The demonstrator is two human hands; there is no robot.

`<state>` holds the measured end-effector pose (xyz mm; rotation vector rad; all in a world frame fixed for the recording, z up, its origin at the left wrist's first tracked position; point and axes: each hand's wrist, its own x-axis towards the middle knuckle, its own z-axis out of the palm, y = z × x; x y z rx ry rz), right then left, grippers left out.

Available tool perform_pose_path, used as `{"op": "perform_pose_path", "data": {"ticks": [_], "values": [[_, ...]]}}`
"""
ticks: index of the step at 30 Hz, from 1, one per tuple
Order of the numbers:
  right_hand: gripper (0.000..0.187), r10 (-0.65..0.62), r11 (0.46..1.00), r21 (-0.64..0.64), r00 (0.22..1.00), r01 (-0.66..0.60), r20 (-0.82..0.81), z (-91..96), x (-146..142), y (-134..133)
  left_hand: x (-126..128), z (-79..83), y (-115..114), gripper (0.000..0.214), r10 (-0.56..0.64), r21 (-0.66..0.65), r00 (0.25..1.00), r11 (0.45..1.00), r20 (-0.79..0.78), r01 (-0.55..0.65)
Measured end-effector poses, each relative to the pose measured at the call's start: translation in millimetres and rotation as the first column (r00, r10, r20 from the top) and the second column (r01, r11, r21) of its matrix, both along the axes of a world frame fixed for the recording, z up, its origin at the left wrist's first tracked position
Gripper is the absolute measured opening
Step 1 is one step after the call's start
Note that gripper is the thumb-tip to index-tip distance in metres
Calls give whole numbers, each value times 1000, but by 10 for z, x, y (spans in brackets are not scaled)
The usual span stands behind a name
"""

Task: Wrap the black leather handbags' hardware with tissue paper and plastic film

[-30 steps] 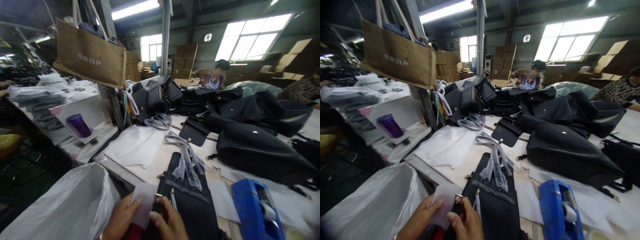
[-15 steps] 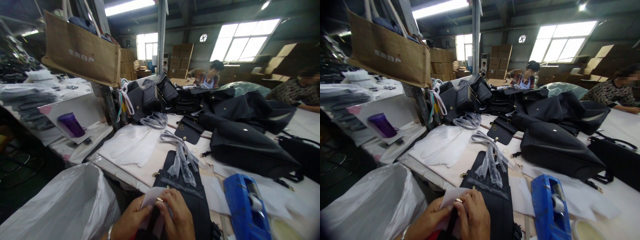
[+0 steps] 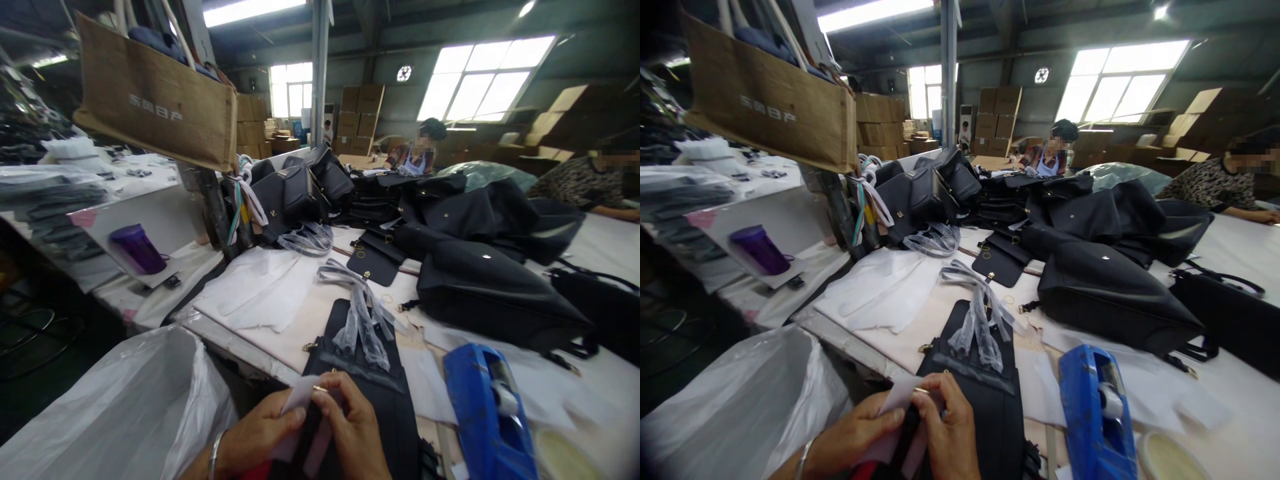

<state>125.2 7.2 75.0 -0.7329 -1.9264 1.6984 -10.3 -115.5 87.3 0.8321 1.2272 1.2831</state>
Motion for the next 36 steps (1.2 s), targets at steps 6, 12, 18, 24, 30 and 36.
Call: {"op": "perform_pose_path", "data": {"ticks": [6,12,18,24,30,36], "values": [[10,-38,998,-45,999,39,24,-42,-20,-14,110,-122,-32,41,52,2,986,999,158,-53],[7,-35,994,-104,999,34,-1,-5,-27,0,130,-131,13,43,32,25,968,999,248,-40],[18,-66,981,-180,998,68,13,5,3,17,122,-142,53,41,-23,31,966,999,258,16],[21,-3,965,-263,999,16,50,32,7,52,188,-136,91,41,21,-24,989,1000,147,-18],[25,4,966,-260,1000,-3,3,-39,53,122,401,-200,160,39,254,-188,949,957,188,-219],[45,167,861,-470,981,-196,-102,-108,279,249,406,-271,149,47,271,-218,940,950,208,-225]]}}
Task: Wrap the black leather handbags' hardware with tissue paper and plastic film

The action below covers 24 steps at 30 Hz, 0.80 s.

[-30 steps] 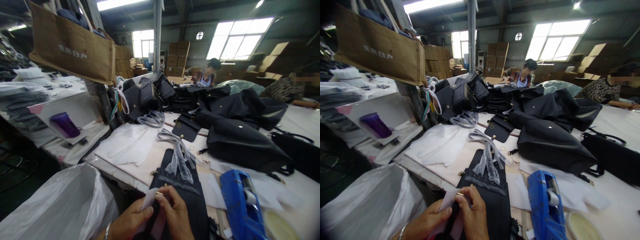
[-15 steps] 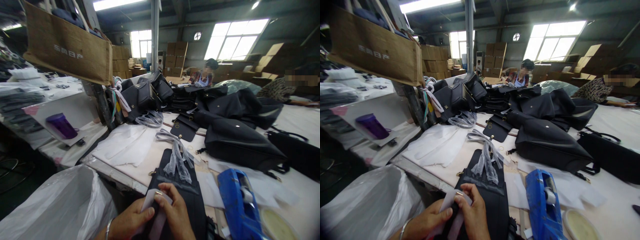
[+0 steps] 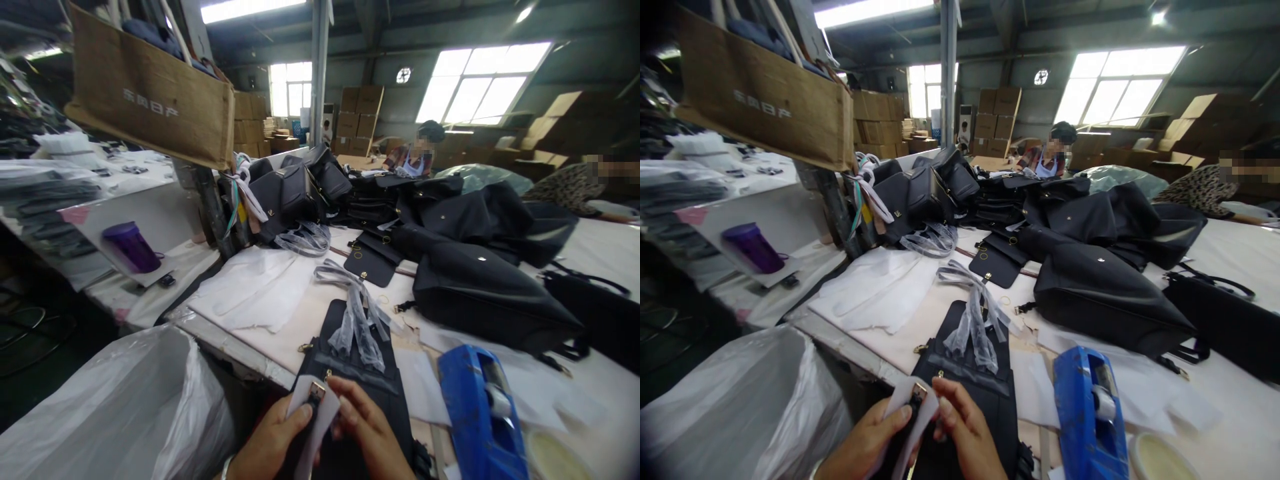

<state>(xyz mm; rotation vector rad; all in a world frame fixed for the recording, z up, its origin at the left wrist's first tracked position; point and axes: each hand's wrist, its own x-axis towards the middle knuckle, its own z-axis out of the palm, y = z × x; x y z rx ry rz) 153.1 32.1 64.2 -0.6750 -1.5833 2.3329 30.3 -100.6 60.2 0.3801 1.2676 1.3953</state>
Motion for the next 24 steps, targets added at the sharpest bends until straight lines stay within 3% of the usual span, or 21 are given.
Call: {"op": "perform_pose_path", "data": {"ticks": [5,9,12,15,17,22,24], "values": [[45,85,996,51,989,-79,-119,39,-41,-47,15,59,37,47,-51,-46,997,998,-56,48],[36,36,990,135,999,-31,-38,-1,-125,-43,14,173,79,41,-197,-93,958,979,-208,181],[35,-16,985,169,1000,11,26,-53,-144,-39,2,159,53,41,-192,-67,964,981,-183,183],[33,-71,972,232,994,50,84,-50,-150,-55,28,61,-10,49,-107,-2,986,994,-127,107],[29,-108,948,313,987,66,120,-8,-164,-68,79,0,-36,55,-38,16,977,999,-210,42],[25,-215,800,595,964,82,156,97,-249,-114,252,-70,38,61,74,-83,882,988,-466,-127],[28,-252,772,627,955,101,156,76,-268,-133,289,-75,86,61,116,-102,852,976,-511,-195]]}}
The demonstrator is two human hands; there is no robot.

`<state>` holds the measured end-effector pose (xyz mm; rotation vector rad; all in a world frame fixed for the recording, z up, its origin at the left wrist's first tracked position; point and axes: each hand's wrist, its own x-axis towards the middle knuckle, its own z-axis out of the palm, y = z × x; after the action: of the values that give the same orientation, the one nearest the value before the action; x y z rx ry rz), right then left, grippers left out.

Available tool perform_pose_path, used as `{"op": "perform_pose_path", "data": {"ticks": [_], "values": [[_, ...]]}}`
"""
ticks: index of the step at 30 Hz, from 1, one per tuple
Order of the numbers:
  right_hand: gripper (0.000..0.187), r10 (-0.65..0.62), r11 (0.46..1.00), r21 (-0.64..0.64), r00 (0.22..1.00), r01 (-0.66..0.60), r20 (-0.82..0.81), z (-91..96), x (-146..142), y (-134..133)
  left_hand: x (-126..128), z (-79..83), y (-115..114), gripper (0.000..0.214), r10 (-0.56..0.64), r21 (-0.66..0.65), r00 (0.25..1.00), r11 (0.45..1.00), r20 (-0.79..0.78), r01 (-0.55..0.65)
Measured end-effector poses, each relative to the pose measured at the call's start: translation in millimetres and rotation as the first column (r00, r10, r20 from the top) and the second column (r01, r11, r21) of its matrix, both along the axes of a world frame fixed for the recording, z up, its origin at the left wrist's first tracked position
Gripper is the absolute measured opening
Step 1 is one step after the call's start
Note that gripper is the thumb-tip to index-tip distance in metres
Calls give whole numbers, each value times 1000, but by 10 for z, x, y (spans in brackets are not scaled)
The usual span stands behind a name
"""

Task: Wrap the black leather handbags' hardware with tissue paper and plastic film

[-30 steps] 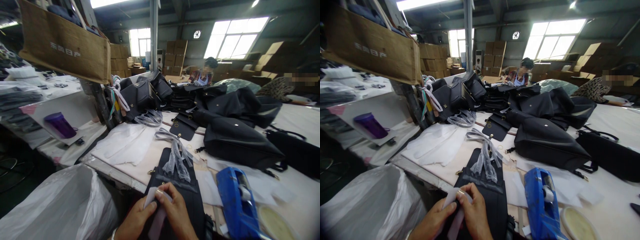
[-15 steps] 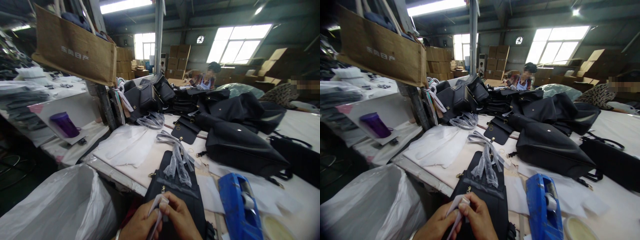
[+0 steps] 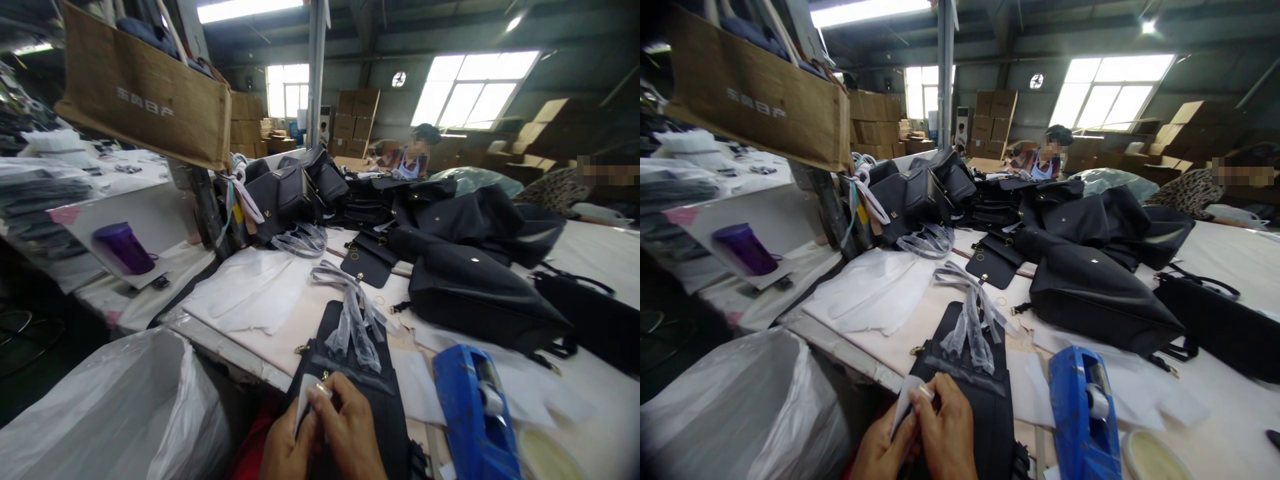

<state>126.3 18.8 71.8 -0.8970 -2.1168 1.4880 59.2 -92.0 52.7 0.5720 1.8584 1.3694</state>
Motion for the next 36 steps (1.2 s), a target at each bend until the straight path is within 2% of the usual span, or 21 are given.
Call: {"op": "perform_pose_path", "data": {"ticks": [2,5,7,10,13,15,18,20,23,25,28,30,32,34,36], "values": [[30,21,993,-112,999,-25,-38,-48,14,-1,5,13,27,58,11,-6,999,1000,-34,-12],[33,118,926,-339,981,-165,-157,-95,97,48,-25,65,26,51,-11,-4,997,1000,-76,10],[33,162,894,-385,967,-228,-197,-86,165,98,-47,102,15,49,-23,1,995,1000,-92,24],[30,170,905,-360,968,-227,-183,-62,229,144,-57,111,10,50,-64,0,993,998,-102,64],[30,100,937,-319,984,-143,-148,-105,229,124,-38,24,15,44,-121,-17,975,993,-186,120],[29,20,939,-337,991,-64,-133,-170,206,89,-16,-83,12,37,-91,-11,953,996,-290,91],[27,-104,897,-440,986,37,-129,-272,162,42,18,-246,3,34,-9,33,909,999,-417,25],[25,-165,853,-516,978,78,-127,-321,138,27,31,-304,2,30,2,85,879,995,-476,44],[24,-253,784,-608,959,128,-125,-360,130,19,23,-280,14,27,-10,172,833,977,-553,125],[27,-300,743,-656,943,134,-146,-364,147,12,-1,-216,21,30,-96,161,808,960,-582,230],[33,-308,707,-704,926,70,-217,-338,196,-2,-42,-131,24,33,-223,121,788,929,-574,351],[36,-282,694,-720,923,8,-261,-309,234,-9,-62,-111,25,33,-213,135,799,930,-563,343],[39,-250,696,-717,926,-33,-285,-282,269,-16,-81,-116,23,34,-193,145,807,935,-558,323],[39,-243,748,-663,930,-1,-276,-266,299,-36,-105,-136,8,34,-234,127,803,926,-548,357],[35,-280,813,-575,929,97,-240,-269,316,-80,-134,-171,-20,33,-304,106,801,905,-516,411]]}}
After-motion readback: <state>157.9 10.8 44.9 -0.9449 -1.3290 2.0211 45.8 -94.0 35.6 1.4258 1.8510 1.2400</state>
